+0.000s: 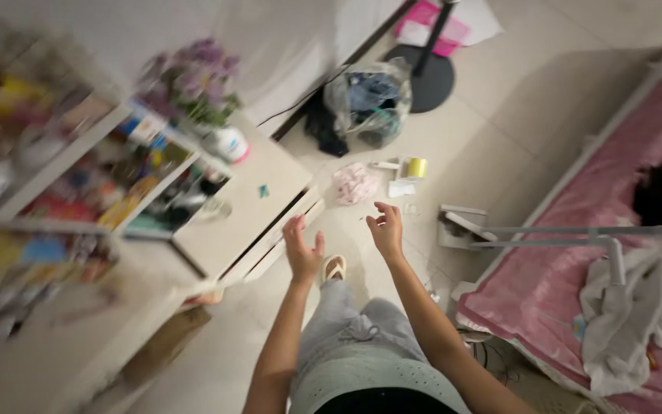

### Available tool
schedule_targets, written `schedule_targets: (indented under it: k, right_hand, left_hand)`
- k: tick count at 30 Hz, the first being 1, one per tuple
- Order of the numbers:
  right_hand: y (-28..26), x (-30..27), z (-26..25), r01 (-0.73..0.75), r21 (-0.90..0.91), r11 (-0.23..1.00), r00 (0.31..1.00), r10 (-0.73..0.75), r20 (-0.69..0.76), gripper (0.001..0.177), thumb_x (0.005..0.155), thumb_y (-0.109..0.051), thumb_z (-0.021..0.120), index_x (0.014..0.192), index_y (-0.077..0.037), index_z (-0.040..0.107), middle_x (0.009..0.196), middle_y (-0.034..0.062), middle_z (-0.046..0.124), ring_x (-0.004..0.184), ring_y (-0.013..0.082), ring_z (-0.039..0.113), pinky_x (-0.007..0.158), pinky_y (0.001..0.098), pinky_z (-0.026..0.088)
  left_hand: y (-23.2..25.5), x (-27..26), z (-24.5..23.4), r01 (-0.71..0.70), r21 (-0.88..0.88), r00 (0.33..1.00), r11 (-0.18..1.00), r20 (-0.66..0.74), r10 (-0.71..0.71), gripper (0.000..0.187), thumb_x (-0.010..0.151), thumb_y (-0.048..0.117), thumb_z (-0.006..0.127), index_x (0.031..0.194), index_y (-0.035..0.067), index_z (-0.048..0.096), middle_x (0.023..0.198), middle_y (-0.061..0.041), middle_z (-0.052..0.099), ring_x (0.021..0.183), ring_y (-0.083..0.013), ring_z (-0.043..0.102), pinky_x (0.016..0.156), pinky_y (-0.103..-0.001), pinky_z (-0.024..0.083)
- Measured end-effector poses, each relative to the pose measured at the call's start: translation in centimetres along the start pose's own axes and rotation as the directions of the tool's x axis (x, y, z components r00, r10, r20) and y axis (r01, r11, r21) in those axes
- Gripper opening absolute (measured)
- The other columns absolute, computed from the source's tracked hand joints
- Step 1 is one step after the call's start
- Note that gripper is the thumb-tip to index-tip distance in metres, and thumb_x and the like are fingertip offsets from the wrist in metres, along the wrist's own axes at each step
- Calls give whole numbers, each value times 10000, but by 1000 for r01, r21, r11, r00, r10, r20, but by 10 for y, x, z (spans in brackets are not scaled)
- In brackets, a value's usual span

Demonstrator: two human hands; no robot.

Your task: The person organizes a headband on a wall organizer, then picks up a pink cloth and places it in a trash bin. They fold a dark garment and place it in a plastic bag, then use a lint roller on the floor. Finally, they sweep debris into a dustpan and dispose of it.

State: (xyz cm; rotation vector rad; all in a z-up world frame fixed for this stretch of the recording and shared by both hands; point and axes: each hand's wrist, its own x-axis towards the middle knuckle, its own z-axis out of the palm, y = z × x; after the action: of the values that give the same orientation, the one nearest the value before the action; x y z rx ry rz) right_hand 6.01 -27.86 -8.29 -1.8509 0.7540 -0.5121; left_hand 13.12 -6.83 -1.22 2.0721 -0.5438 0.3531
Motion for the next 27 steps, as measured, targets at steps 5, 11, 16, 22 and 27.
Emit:
schedule_targets:
  k: [5,11,16,22,27]
  right_hand:
    - [52,76,-25,-31,-42,999,987,24,-159,375,829,-34,789,1187,-47,678,1119,97,609,767,152,625,695,300,541]
    - [94,146,-56,-183,-110,977,972,163,-167,299,838,-42,763,1133,-38,715,1093,90,652,775,179,634,720,313,545]
    - [148,224,-42,-138,-237,962,989,145,11,297,821,-62,767,1112,-35,718,1095,111,674,746,199,655,714,342,546]
    - [227,270,29,-114,-314,943,954,192,231,243,819,-88,754,1060,-53,738,1069,119,680,754,237,672,745,384,552]
    - [318,288,115,-143,-389,910,913,273,303,238,807,-118,736,1042,-80,739,1123,94,687,806,273,707,795,414,557]
  left_hand:
    - [-31,63,66,-20,-74,985,997,167,32,582,909,118,739,1426,20,491,1378,-223,483,1122,-348,613,955,-416,550]
    - [-56,93,146,57,-24,969,998,241,-50,621,882,98,734,1440,24,471,1345,-217,484,1082,-335,615,929,-423,546]
    - [-83,94,225,174,50,971,983,156,-180,599,883,85,723,1429,40,479,1367,-217,495,1102,-325,614,928,-407,558]
    - [-133,82,317,258,101,960,961,89,-267,630,873,62,706,1442,14,438,1410,-229,487,1298,-398,498,940,-390,577]
    - [-219,67,398,370,132,922,919,73,-382,673,835,60,717,1443,27,430,1395,-235,481,1294,-408,499,971,-413,544]
